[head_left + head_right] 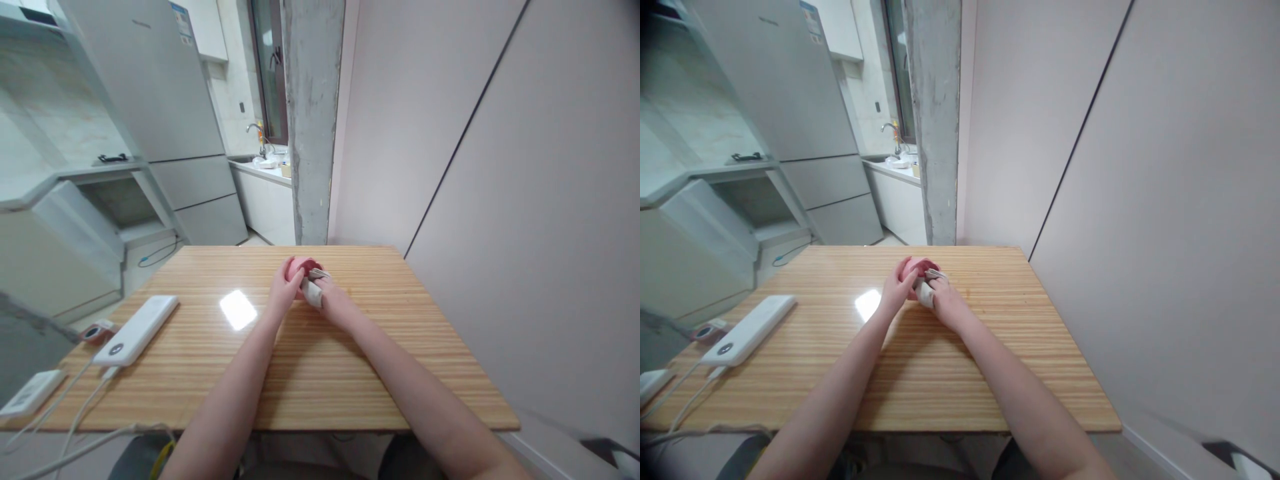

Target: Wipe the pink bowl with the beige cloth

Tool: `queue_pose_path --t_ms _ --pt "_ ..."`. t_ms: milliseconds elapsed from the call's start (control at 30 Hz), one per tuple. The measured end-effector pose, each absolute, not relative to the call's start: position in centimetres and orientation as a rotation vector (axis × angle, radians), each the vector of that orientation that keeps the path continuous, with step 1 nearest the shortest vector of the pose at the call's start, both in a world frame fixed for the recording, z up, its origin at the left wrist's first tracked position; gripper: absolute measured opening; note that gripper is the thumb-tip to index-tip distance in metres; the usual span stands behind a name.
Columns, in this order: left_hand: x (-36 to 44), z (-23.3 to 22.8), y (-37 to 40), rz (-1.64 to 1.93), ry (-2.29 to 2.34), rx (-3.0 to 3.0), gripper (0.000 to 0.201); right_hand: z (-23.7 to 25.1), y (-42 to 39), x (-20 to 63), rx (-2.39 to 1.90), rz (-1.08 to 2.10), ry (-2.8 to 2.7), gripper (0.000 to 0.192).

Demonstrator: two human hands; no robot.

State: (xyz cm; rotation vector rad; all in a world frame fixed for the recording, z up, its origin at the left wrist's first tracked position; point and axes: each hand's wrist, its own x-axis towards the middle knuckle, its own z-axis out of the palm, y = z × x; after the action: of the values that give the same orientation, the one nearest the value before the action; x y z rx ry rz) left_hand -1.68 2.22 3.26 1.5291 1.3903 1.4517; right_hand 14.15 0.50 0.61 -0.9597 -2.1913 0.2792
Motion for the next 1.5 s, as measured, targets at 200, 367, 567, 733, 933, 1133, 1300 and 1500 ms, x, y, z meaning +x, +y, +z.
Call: queue_pose_path --t_ms 200,367,567,733,933,1133,1300,1500 --pt "0.4 2.0 2.0 1.526 1.284 1.275 0.070 0.8 0.4 14.2 -1.126 0.167 -2.114 0.029" --pt "2.1 1.1 1.2 1.549 1.279 1.187 0.078 0.5 0.0 13.8 -1.144 0.222 -2.035 0.032" --pt "-1.4 3.1 2.3 1.409 1.277 1.324 0.061 1.7 0.2 14.4 -1.022 0.078 -2.279 0.026" --pt "0.4 1.7 2.0 1.443 1.230 1.203 0.084 1.6 0.2 14.5 -1.156 0.052 -2.169 0.024" --pt "2.5 -1.1 2.1 1.431 1.145 1.086 0.074 1.2 -0.1 14.2 -1.250 0.085 -2.117 0.024" --pt "-1.3 2.0 2.1 1.388 1.277 1.503 0.061 1.4 0.3 14.5 -1.184 0.111 -2.251 0.025" --pt "-0.1 1.8 1.6 1.416 1.156 1.401 0.084 0.6 0.4 14.3 -1.213 0.139 -2.107 0.030" --pt "0.7 1.2 1.4 1.470 1.235 1.365 0.077 0.1 0.8 14.4 -1.027 0.280 -2.047 0.045"
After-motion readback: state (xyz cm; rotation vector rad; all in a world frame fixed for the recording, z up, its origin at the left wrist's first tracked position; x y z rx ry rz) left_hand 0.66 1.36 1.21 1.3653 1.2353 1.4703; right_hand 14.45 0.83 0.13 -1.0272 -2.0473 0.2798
